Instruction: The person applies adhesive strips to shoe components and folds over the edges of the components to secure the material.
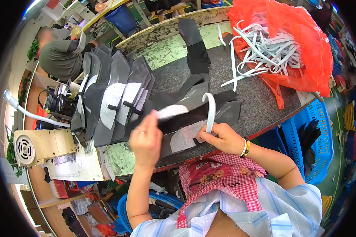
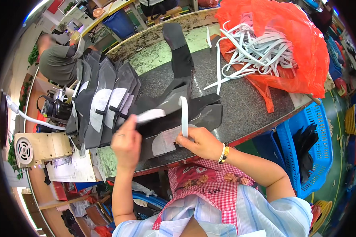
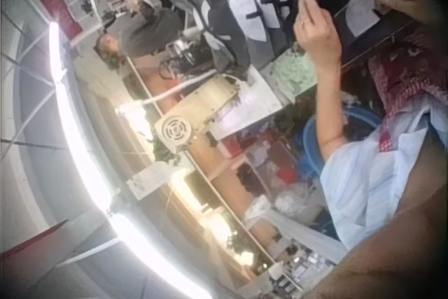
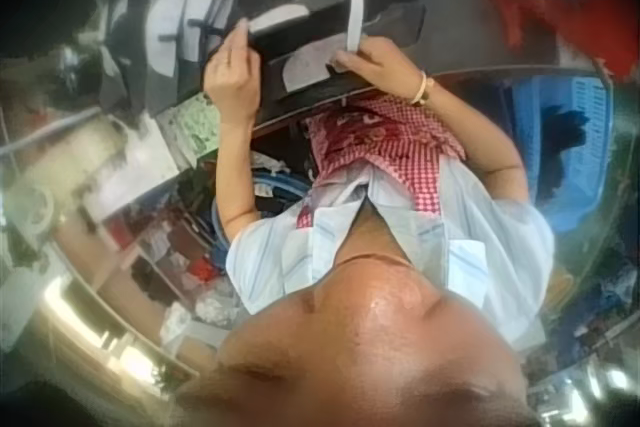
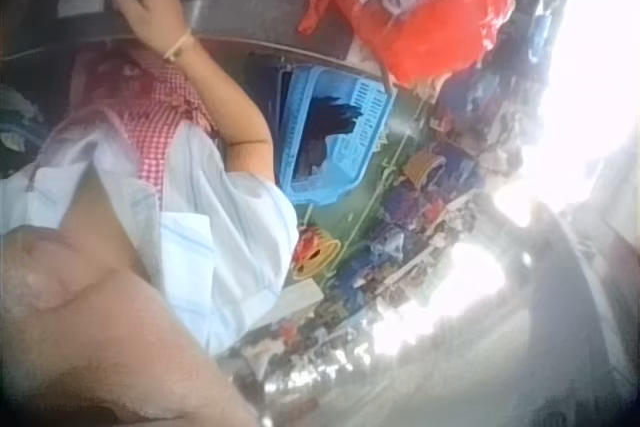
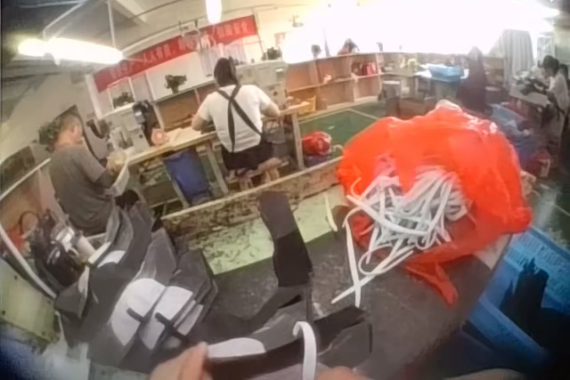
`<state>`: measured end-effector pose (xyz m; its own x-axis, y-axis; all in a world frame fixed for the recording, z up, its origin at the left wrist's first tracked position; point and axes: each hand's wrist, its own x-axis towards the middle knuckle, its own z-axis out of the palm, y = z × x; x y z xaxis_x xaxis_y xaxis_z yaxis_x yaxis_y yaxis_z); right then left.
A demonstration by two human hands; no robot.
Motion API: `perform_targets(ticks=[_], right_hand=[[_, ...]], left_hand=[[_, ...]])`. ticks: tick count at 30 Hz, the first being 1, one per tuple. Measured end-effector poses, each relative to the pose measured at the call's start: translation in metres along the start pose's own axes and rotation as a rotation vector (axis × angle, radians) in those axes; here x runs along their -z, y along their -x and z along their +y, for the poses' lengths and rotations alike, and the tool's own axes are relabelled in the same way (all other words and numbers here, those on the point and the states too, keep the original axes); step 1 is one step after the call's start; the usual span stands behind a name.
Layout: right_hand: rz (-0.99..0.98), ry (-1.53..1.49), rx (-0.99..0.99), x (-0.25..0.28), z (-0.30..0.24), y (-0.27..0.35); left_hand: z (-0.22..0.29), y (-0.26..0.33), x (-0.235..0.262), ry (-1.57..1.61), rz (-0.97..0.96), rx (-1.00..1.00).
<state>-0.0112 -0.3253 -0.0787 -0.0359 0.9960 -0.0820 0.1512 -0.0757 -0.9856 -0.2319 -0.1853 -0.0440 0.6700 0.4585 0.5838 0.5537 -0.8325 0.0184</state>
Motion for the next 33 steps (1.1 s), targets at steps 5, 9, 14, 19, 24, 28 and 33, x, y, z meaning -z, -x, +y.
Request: perform_targets(ticks=[5, 9, 14, 19, 24, 28, 33], right_hand=[[0.053, -0.323, 0.005, -0.001, 0.004, 0.003], [0.134, -0.478, 0.027, 0.011, -0.01, 0.024], [0.303, -0.802, 0.099, 0.034, -0.003, 0.058], [0.193, -1.054, 0.165, 0.022, -0.009, 0.043], [0.096, -1.029, 0.282, 0.014, -0.025, 0.052], [0.075, -0.917, 0.258, 0.008, -0.025, 0.053], [0.044, -0.084, 0.278, -0.001, -0.016, 0.049]], left_hand=[[-0.018, -0.057, -0.001, -0.296, 0.41, -0.028], [-0.018, -0.049, -0.036, -0.079, -0.105, 0.155], [0.056, 0.014, -0.008, 0.403, -0.259, -0.002], [0.062, 0.035, -0.022, 0.282, -0.291, -0.097], [0.108, 0.053, -0.013, 0.341, -0.24, -0.136], [0.125, 0.06, -0.013, 0.504, -0.284, -0.034], [0.114, 0.04, -0.001, 1.688, -0.242, 0.852]])
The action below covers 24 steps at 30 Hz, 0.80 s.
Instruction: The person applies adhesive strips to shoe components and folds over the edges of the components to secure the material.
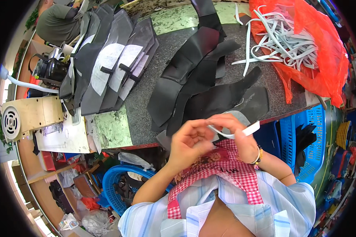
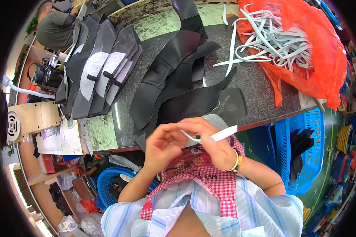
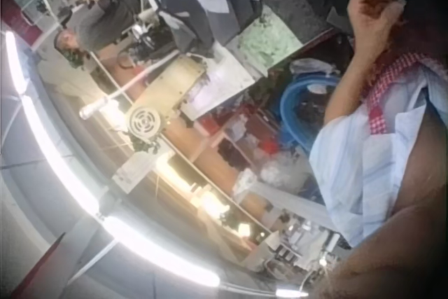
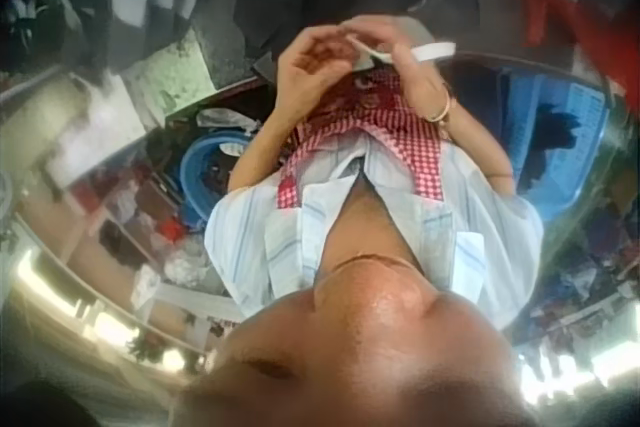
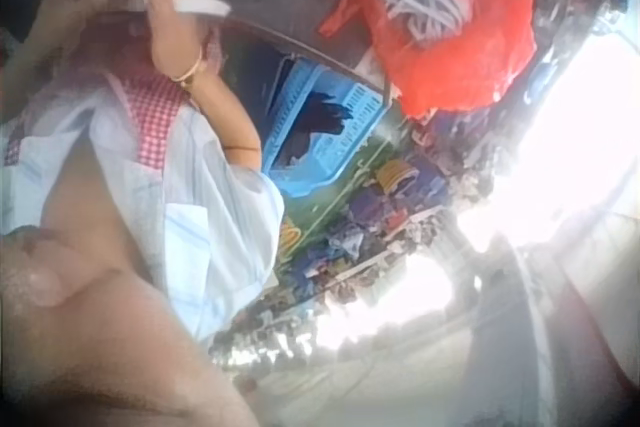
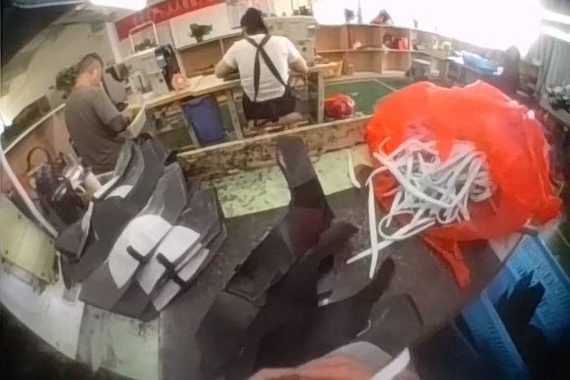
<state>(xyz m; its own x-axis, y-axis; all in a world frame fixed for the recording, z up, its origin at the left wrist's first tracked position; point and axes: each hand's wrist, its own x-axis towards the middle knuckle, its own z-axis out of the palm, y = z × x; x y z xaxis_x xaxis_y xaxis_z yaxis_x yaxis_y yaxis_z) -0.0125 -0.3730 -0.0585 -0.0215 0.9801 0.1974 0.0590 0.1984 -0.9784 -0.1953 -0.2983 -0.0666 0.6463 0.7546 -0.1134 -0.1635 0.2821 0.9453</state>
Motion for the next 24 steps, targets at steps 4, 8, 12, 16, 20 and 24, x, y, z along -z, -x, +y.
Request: perform_targets(ticks=[4, 8, 12, 16, 20, 24], right_hand=[[0.152, 0.242, 0.094, -0.008, -0.004, -0.01], [0.239, 0.335, -0.121, 0.011, -0.011, -0.012], [0.077, 0.624, -0.15, 0.013, -0.012, -0.022], [0.064, 0.68, -0.248, 0.012, -0.011, -0.03], [0.037, 0.697, -0.29, 0.013, 0.0, -0.036], [0.025, 0.772, -0.267, 0.01, 0.009, -0.038]], left_hand=[[0.006, 0.0, 0.02, -0.07, 0.173, -0.008], [0.014, 0.008, 0.048, -0.571, 0.355, -0.004], [0.005, 0.015, 0.054, -0.724, 0.386, 0.036], [0.01, 0.011, 0.053, -0.743, 0.367, 0.094], [0.016, 0.003, 0.048, -0.863, 0.352, 0.138], [0.011, 0.001, 0.044, -0.909, 0.361, 0.115]])
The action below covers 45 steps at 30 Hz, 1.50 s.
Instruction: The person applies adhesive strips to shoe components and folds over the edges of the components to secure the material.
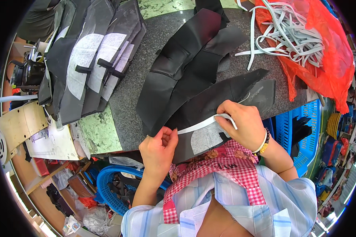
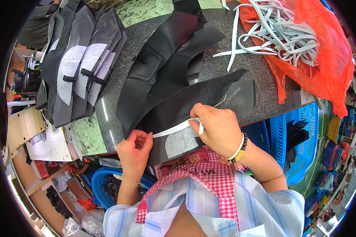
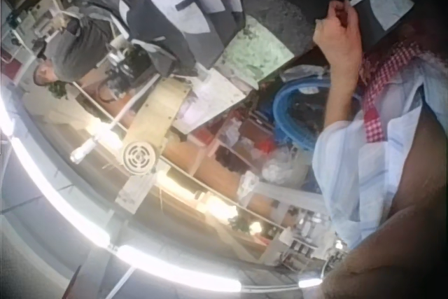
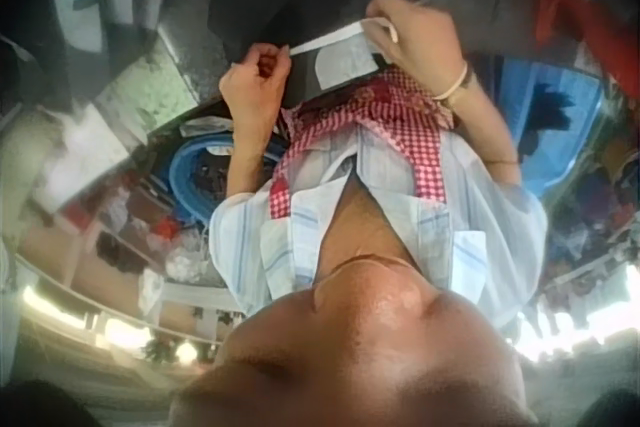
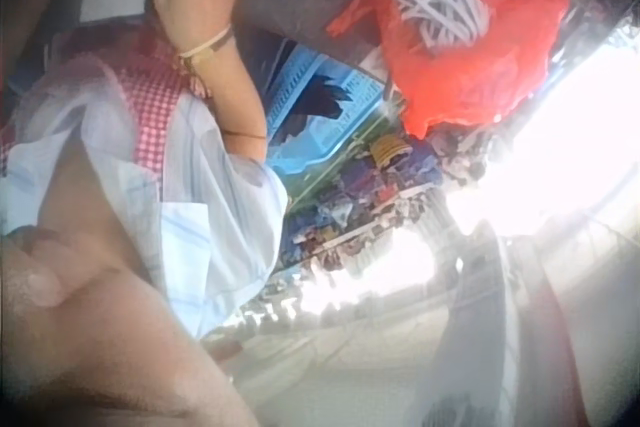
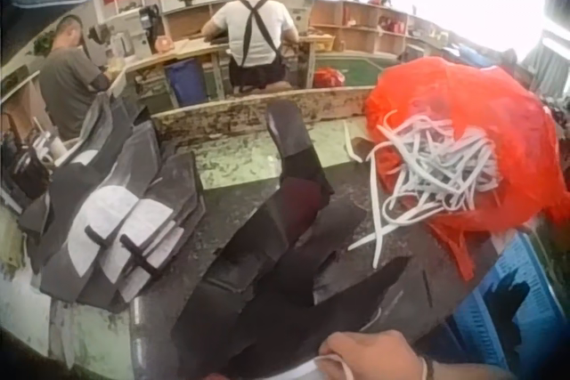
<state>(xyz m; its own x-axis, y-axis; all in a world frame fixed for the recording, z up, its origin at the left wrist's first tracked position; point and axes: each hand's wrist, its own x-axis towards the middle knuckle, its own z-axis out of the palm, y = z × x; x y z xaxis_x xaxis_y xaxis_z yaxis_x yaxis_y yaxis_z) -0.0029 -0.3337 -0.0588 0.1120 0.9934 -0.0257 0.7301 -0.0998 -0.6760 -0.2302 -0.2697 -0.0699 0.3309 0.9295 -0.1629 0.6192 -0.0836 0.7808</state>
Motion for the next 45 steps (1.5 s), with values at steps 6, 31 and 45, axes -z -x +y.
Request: perform_targets(ticks=[6, 31, 45], right_hand=[[-0.07, 0.024, -0.045, 0.003, 0.006, -0.002], [0.21, 0.271, -0.046, 0.055, 0.047, -0.011], [0.064, 0.082, 0.303, 0.049, 0.089, 0.064]], left_hand=[[0.011, 0.014, -0.017, -0.436, 0.222, -0.534], [0.058, 0.018, -0.078, -1.117, -0.107, -0.878], [0.088, -0.044, -0.083, -0.534, -0.069, -0.649]])
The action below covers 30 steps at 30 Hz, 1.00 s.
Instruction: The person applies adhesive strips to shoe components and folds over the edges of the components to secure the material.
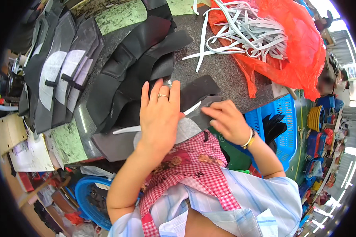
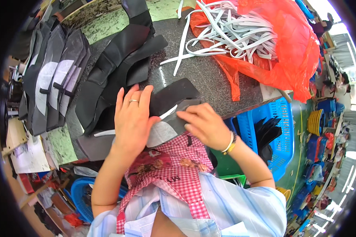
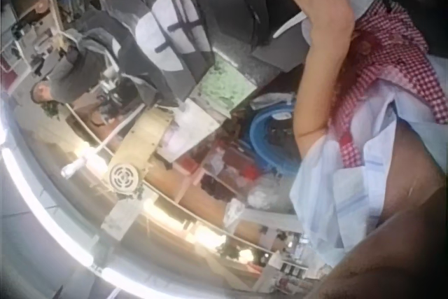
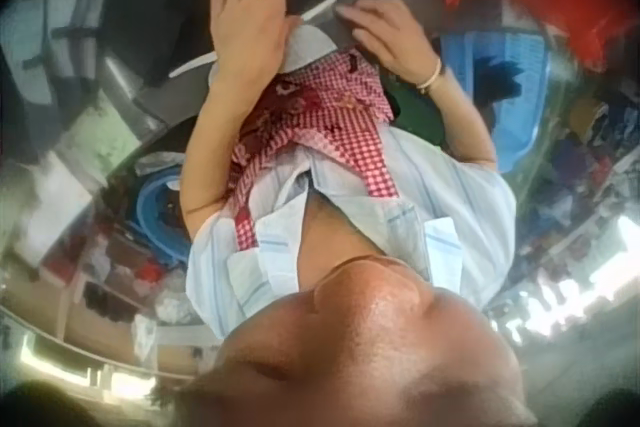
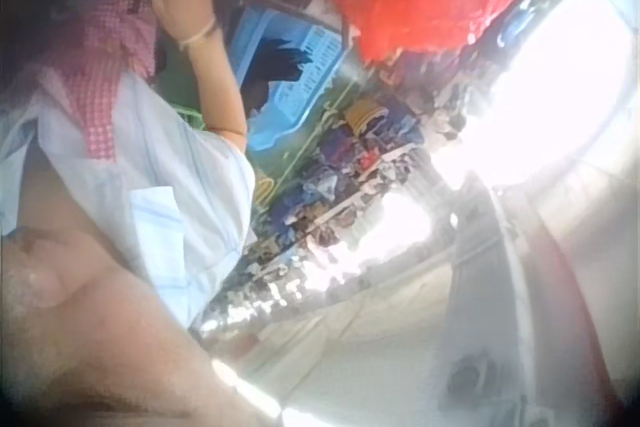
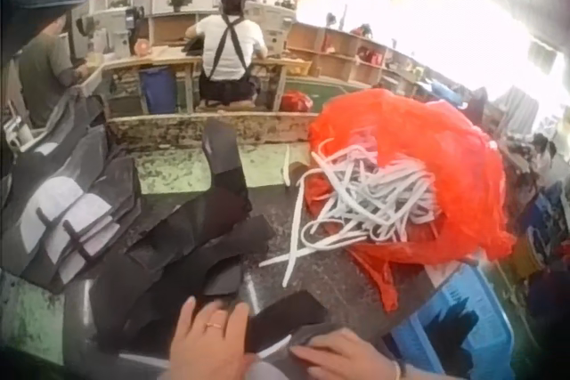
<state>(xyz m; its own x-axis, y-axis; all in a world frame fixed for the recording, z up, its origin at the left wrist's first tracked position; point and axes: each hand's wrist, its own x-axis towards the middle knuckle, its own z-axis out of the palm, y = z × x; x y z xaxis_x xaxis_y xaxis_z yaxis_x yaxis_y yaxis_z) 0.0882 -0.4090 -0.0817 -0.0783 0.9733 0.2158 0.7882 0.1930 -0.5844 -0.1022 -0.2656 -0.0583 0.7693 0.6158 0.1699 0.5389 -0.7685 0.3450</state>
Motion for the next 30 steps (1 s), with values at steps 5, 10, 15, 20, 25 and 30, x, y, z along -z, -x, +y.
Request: perform_targets(ticks=[5, 10, 15, 20, 25, 30], right_hand=[[0.001, 0.155, -0.199, -0.015, -0.025, -0.008], [0.017, 0.219, -0.058, -0.007, -0.014, -0.011], [0.073, -0.677, -0.562, 0.03, 0.018, -0.031], [0.008, -0.382, -0.263, 0.028, 0.015, -0.036], [-0.28, 0.384, 0.159, 0.034, 0.021, -0.037], [-0.149, 0.411, 0.219, 0.035, 0.005, -0.041]], left_hand=[[-0.001, -0.007, 0.005, 0.294, -0.381, 0.168], [0.013, 0.027, -0.012, 0.008, 0.004, -0.264], [0.024, 0.034, -0.028, -0.301, 0.116, -0.42], [0.023, 0.036, -0.029, -0.411, 0.097, -0.447], [0.031, 0.033, -0.032, -0.46, 0.085, -0.43], [0.029, 0.032, -0.033, -0.439, 0.055, -0.408]])
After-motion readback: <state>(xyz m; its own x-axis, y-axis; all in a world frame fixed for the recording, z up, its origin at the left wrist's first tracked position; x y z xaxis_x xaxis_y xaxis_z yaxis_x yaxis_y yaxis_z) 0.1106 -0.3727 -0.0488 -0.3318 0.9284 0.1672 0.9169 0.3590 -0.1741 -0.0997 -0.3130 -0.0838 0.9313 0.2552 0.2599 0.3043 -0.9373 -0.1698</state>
